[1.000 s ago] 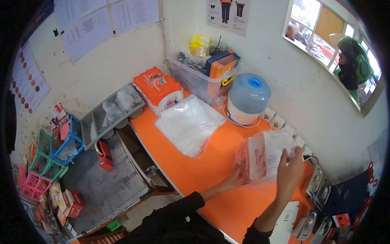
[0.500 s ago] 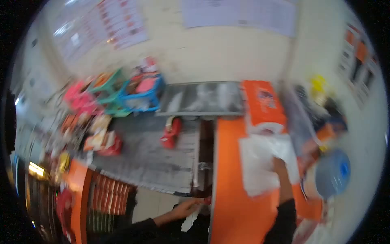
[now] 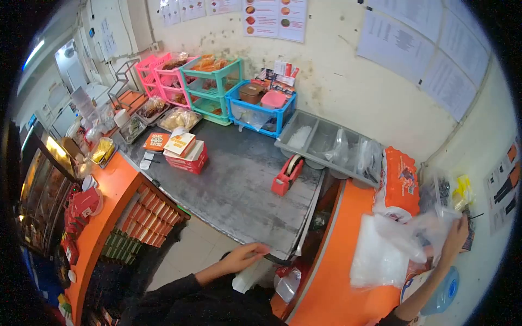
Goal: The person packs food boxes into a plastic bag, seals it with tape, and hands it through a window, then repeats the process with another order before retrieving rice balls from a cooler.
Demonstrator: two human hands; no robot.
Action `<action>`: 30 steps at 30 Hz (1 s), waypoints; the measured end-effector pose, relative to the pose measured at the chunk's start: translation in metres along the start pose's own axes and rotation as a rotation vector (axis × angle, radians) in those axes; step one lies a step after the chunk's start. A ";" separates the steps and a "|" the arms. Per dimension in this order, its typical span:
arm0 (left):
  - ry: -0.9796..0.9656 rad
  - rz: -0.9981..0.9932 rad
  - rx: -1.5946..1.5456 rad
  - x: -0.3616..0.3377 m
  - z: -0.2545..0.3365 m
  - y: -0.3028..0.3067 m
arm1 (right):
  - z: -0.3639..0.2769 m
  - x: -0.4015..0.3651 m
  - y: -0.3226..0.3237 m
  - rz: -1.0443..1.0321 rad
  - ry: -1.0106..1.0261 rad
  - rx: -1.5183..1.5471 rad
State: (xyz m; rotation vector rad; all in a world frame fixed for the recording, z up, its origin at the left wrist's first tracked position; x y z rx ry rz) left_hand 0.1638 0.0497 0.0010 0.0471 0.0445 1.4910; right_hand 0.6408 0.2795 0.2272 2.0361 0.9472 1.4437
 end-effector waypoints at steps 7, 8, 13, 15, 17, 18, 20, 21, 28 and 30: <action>-0.757 0.118 0.290 0.043 0.110 0.056 | -0.346 -0.234 -0.046 -1.003 0.921 0.191; -0.774 0.107 0.281 0.046 0.112 0.083 | -0.379 -0.245 -0.044 -1.094 0.967 0.198; -0.041 -1.132 0.374 0.023 0.121 0.215 | -0.469 -0.264 -0.054 -1.705 1.094 0.374; -0.059 -1.408 0.288 0.027 0.109 0.235 | -0.477 -0.272 -0.081 -1.720 0.826 0.711; 0.003 -1.106 -0.179 0.043 0.060 0.237 | -0.475 -0.273 -0.109 -1.575 0.241 1.236; 0.052 -0.938 -0.393 0.047 0.029 0.237 | -0.469 -0.269 -0.120 -1.484 0.021 1.308; 0.176 -0.562 -0.778 0.041 -0.013 0.240 | -0.447 -0.262 -0.138 -1.305 -0.273 1.346; 0.190 -0.604 -0.770 0.035 -0.022 0.233 | -0.435 -0.263 -0.141 -1.263 -0.298 1.348; 0.246 -0.759 -1.422 0.042 0.060 0.249 | -0.350 -0.302 -0.135 -1.166 -0.554 1.318; 0.367 -0.633 -1.029 0.052 0.036 0.271 | -0.339 -0.311 -0.125 -1.142 -0.625 1.225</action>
Point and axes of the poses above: each hand's wrist, its own x-axis towards the middle knuckle, its own y-axis out of the back of the hand, z = x × y, the point moved 3 cm from there along x, towards the middle knuckle, and after that the axes turned 9 degrees about -x, right-handed, at the moved point
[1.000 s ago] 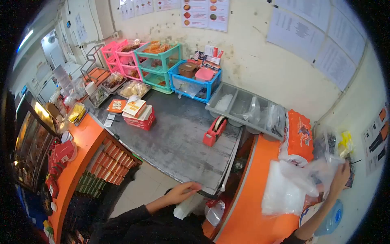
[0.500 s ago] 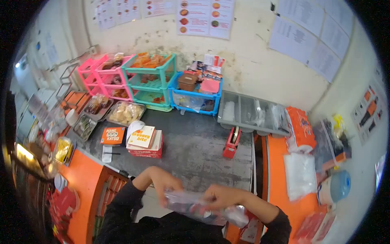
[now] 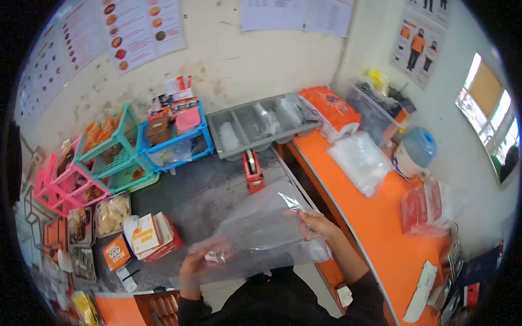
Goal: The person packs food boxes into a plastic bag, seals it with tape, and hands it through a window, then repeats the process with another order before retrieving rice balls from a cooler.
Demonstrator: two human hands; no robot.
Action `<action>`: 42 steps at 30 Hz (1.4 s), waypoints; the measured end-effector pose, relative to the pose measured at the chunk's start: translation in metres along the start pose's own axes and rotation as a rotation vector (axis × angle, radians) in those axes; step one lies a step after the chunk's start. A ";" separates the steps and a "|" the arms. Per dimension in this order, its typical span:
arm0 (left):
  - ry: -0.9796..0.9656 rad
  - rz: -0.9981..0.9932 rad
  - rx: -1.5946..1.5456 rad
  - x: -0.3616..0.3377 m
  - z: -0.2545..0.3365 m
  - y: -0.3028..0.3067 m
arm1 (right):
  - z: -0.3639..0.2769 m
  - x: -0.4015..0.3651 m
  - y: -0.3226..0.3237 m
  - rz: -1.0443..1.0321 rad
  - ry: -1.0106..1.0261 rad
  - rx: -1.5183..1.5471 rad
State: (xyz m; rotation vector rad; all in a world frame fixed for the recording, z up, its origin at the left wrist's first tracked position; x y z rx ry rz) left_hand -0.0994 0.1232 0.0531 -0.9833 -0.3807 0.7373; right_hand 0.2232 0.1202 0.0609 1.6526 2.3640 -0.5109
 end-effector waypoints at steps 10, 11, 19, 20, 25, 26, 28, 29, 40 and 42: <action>-0.093 0.547 1.427 0.028 -0.028 0.033 | 0.063 0.040 0.027 0.733 -0.110 -1.347; -0.091 0.545 1.433 0.028 -0.038 0.033 | 0.060 0.042 0.012 1.135 -0.080 -1.726; -0.317 0.635 0.872 0.039 -0.080 0.015 | 0.067 0.048 -0.121 0.307 0.059 -0.033; -0.455 0.541 1.173 0.029 -0.058 0.021 | 0.073 0.045 -0.119 0.189 0.063 0.420; -0.381 0.792 0.901 -0.036 0.045 0.004 | -0.047 -0.041 -0.019 0.391 0.048 0.445; -0.377 0.788 0.903 -0.033 0.045 0.001 | -0.040 -0.043 -0.011 0.394 -0.004 0.422; -0.219 0.732 1.417 -0.019 0.040 -0.010 | 0.004 -0.023 0.009 0.399 0.145 -0.243; -0.515 0.583 1.362 -0.016 0.022 0.039 | -0.009 -0.020 -0.008 0.382 0.255 -0.466; -0.288 0.755 1.500 -0.003 -0.076 0.059 | 0.039 0.102 -0.001 0.394 0.020 -1.418; -0.477 0.888 1.805 0.026 -0.079 0.033 | 0.022 0.123 -0.025 0.248 -0.041 -1.479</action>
Point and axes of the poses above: each hand's wrist, its own x-axis towards the middle knuckle, its own y-axis out of the back of the hand, z = x × y, the point moved 3 cm from there along x, towards the middle knuckle, and after that the axes turned 9 degrees about -x, right-handed, at the moved point
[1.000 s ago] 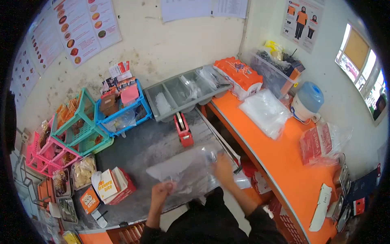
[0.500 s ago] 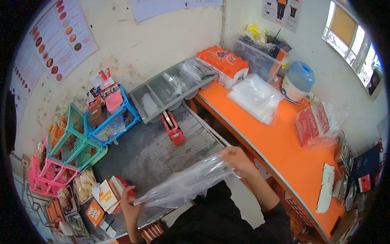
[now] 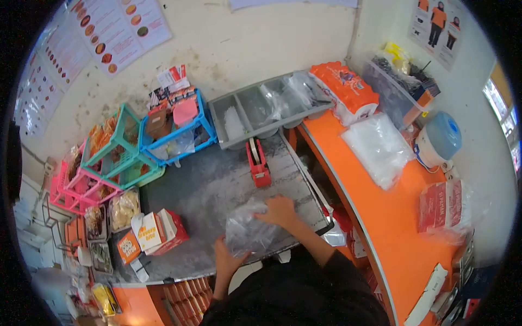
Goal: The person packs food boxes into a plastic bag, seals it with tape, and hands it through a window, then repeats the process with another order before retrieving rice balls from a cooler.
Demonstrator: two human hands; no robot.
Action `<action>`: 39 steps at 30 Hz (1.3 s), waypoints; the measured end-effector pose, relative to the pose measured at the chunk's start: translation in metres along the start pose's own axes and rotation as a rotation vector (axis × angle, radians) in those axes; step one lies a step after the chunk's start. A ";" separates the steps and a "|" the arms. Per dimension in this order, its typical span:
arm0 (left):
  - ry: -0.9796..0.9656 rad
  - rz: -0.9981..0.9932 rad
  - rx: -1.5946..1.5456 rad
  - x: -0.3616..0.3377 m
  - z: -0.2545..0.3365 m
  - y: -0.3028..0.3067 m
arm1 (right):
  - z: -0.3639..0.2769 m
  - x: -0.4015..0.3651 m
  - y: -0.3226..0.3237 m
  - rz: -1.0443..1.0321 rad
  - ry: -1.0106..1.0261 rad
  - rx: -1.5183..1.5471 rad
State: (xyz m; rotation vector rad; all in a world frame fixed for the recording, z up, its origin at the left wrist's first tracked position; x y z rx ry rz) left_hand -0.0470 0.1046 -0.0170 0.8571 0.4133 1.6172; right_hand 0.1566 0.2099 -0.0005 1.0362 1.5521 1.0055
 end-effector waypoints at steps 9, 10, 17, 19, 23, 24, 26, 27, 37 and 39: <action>0.590 0.033 -0.773 -0.035 -0.072 -0.054 | -0.065 -0.030 -0.054 0.237 1.181 0.240; 0.600 0.043 -0.762 -0.041 -0.080 -0.048 | -0.059 -0.028 -0.058 0.231 1.193 0.252; 0.297 0.765 0.197 -0.064 -0.015 -0.001 | -0.028 0.011 -0.109 -0.114 0.342 -0.274; -0.211 0.382 0.260 -0.030 0.032 -0.002 | -0.032 0.009 -0.114 0.081 0.408 -0.371; 0.106 -0.318 0.366 -0.014 -0.047 -0.062 | 0.016 0.010 -0.096 -0.047 0.489 -0.004; 0.092 -0.312 0.363 -0.006 -0.049 -0.059 | 0.033 0.015 -0.102 -0.195 0.500 0.174; 0.402 -0.671 0.429 0.003 -0.047 -0.062 | 0.033 0.018 -0.066 -0.331 0.816 0.069; 0.403 -0.660 0.429 0.016 -0.033 -0.064 | 0.027 0.012 -0.037 -0.480 1.136 -0.037; 0.343 -0.476 0.398 0.011 0.001 -0.069 | 0.167 0.271 0.101 0.471 0.004 0.264; 0.285 -0.500 0.256 0.010 0.021 -0.058 | 0.169 0.272 0.106 0.553 0.076 0.424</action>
Point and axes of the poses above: each hand's wrist, its own x-axis towards the middle knuckle, its own y-axis out of the back of the hand, z = x × y, the point moved 3 cm from there along x, towards the middle knuckle, and after that the axes turned 9 degrees about -x, right-handed, at the moved point
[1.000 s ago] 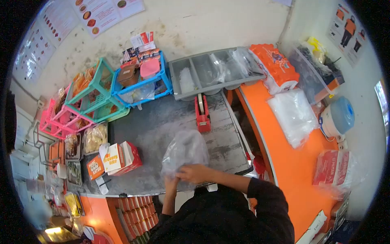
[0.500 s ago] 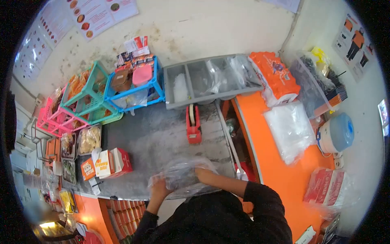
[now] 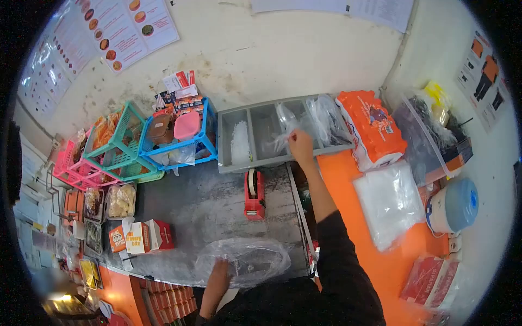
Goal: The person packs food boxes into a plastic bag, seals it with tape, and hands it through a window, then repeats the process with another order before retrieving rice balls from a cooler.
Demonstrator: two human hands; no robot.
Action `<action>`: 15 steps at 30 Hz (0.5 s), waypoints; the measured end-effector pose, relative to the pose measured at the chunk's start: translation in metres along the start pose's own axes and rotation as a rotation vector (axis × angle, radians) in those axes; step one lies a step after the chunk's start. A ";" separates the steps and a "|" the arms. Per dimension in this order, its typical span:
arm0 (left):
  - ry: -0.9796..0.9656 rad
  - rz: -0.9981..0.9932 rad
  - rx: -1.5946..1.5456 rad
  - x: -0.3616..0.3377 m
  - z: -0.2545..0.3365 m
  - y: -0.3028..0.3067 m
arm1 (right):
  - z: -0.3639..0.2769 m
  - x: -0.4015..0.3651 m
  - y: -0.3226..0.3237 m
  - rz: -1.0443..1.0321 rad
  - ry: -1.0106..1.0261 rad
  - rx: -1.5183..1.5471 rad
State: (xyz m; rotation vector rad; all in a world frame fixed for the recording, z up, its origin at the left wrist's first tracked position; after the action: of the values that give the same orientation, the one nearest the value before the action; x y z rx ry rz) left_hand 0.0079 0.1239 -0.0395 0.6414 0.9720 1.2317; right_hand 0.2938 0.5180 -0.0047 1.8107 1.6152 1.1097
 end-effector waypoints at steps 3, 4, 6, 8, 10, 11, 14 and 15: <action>-0.127 -0.068 -0.392 -0.015 0.037 0.027 | -0.041 -0.049 0.045 0.242 -0.217 0.878; -0.064 -0.107 -0.547 -0.016 0.044 0.033 | -0.057 -0.074 0.058 0.232 -0.220 1.012; -0.009 -0.158 -0.707 -0.009 0.052 0.036 | -0.087 -0.131 0.075 0.223 -0.160 1.114; -0.017 -0.054 -1.383 -0.001 0.056 0.040 | -0.117 -0.195 0.080 0.230 -0.007 0.868; 0.061 -0.150 -2.012 0.012 0.087 0.067 | -0.148 -0.259 0.074 0.012 0.075 0.715; 0.092 -0.154 -2.014 0.002 0.078 0.060 | -0.162 -0.288 0.068 -0.203 0.063 0.772; -0.100 0.317 -1.144 0.003 0.058 0.050 | -0.182 -0.329 0.053 -0.598 0.230 0.621; -0.218 0.411 -0.908 -0.009 0.042 0.045 | -0.181 -0.334 0.054 -0.489 0.398 0.557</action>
State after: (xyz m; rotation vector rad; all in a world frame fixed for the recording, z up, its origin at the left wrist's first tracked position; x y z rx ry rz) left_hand 0.0229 0.1306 0.0206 0.2308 0.0308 1.7407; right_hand 0.1854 0.1550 0.0535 1.3915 2.6351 0.8746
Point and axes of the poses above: each hand's wrist, its own x-axis towards the middle knuckle, its own y-axis out of the back of the hand, z = x × y, the point moved 3 cm from there along x, towards the middle knuckle, and after that the axes turned 9 degrees about -x, right-handed, at the moved point
